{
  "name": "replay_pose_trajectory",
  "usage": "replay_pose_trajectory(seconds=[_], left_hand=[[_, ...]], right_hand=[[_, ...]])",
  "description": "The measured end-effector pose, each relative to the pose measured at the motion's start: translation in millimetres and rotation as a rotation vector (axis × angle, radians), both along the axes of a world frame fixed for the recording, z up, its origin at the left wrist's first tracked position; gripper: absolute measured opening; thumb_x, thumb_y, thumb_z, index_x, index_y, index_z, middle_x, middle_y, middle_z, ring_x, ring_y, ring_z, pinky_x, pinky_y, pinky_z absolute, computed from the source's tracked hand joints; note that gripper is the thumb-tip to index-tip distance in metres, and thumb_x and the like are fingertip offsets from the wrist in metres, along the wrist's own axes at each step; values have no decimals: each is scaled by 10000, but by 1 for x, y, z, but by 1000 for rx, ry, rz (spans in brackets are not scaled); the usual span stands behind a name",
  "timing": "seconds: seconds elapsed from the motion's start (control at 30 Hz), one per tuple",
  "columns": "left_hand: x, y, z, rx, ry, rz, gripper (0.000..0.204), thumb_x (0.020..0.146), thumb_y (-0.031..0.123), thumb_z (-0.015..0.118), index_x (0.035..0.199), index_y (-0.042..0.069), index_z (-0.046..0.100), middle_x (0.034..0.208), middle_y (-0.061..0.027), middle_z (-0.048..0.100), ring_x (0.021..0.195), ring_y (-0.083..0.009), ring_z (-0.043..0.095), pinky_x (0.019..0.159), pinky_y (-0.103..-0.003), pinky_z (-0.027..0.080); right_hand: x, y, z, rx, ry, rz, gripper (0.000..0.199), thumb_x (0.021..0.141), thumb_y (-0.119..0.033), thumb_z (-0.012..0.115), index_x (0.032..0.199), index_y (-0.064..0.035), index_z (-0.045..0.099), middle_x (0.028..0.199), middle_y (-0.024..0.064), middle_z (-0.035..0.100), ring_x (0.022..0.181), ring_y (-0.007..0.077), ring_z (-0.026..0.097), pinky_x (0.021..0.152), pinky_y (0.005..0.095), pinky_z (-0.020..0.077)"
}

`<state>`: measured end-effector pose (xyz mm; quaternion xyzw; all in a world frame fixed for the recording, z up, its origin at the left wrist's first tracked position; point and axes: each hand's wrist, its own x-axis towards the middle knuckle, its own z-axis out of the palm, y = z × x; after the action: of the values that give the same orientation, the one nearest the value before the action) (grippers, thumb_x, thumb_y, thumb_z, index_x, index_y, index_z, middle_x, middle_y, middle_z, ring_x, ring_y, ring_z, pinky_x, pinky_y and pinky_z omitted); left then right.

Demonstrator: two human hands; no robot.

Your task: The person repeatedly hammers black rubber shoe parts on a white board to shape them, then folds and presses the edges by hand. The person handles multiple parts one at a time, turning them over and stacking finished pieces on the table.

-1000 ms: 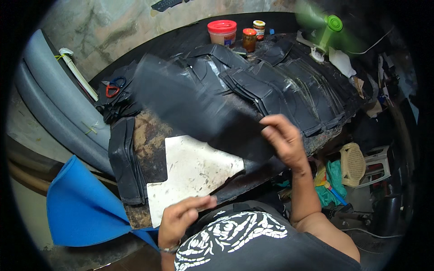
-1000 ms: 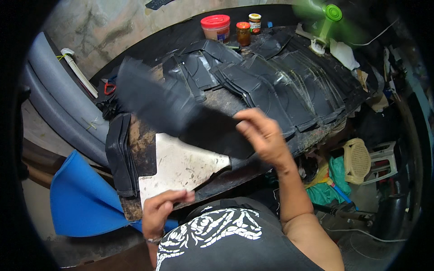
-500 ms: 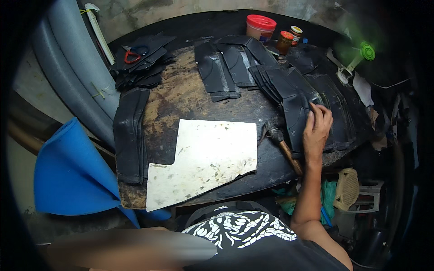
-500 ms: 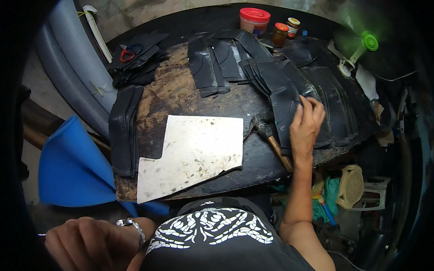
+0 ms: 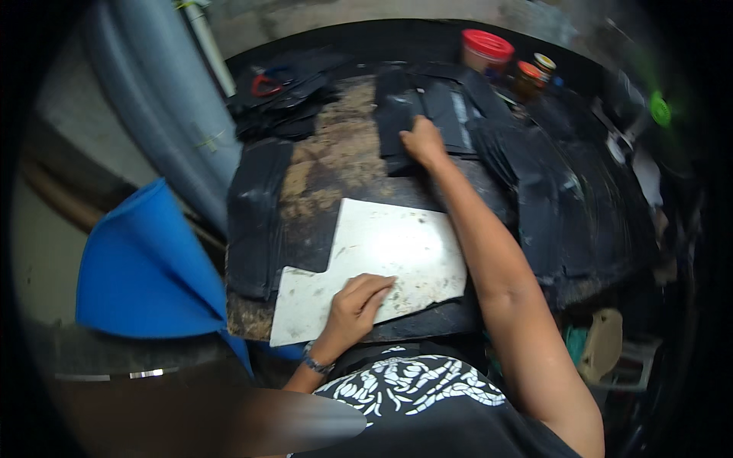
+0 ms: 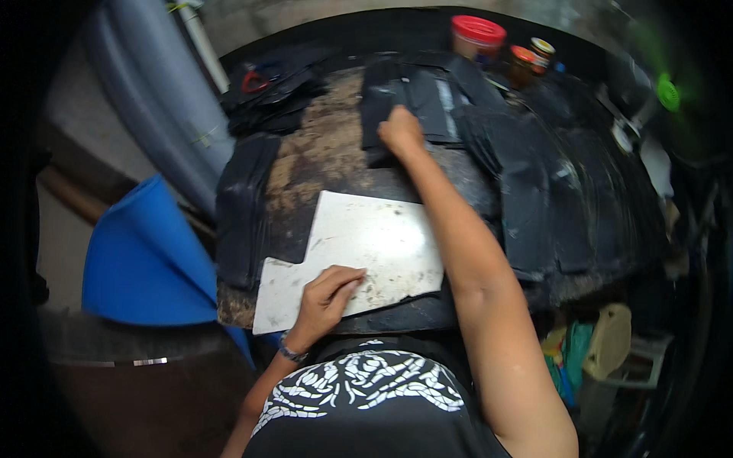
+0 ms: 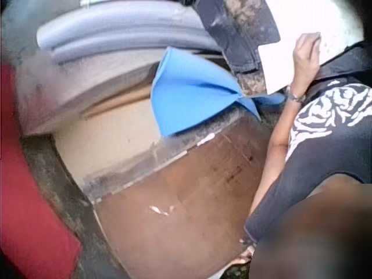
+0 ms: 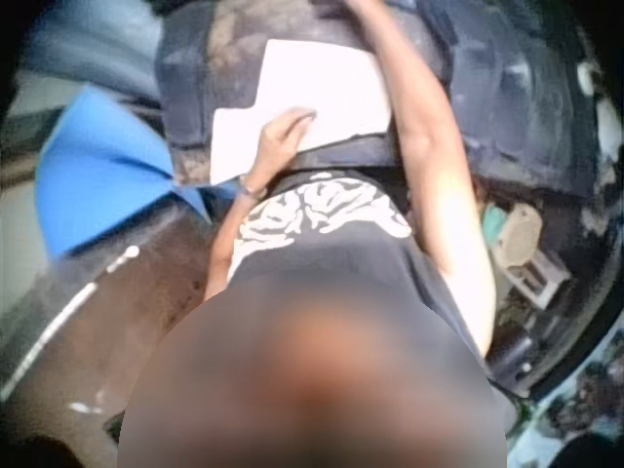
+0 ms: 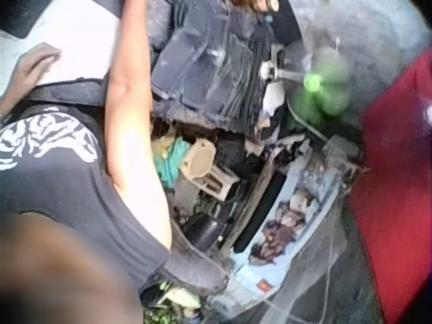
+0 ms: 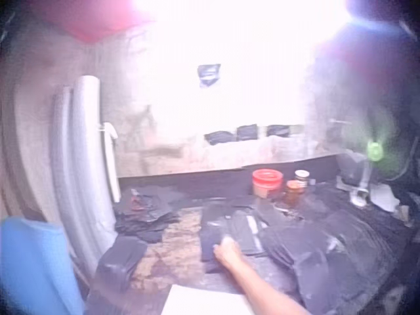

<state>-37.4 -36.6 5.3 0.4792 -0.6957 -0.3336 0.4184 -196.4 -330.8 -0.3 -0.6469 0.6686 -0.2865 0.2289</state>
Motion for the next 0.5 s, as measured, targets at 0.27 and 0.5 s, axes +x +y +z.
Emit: replay_pose_trajectory(seconds=[0.27, 0.5], left_hand=[[7, 1, -3, 188, 133, 7, 208, 991, -9, 576, 1140, -52, 715, 1056, -119, 710, 967, -174, 681, 874, -281, 527], [62, -39, 16, -149, 52, 391, 190, 990, 19, 587, 1126, -21, 714, 1153, -111, 696, 1094, -210, 644, 988, -327, 485]], right_hand=[[-127, 108, 47, -583, 361, -267, 481, 930, -305, 708, 1304, -11, 641, 1244, 234, 593, 1164, 400, 566, 1001, 488, 464], [-222, 172, 37, 116, 38, -339, 936, 839, -674, 707, 1502, -47, 500, 1352, 293, 567, 1235, 427, 608, 1059, 468, 478]])
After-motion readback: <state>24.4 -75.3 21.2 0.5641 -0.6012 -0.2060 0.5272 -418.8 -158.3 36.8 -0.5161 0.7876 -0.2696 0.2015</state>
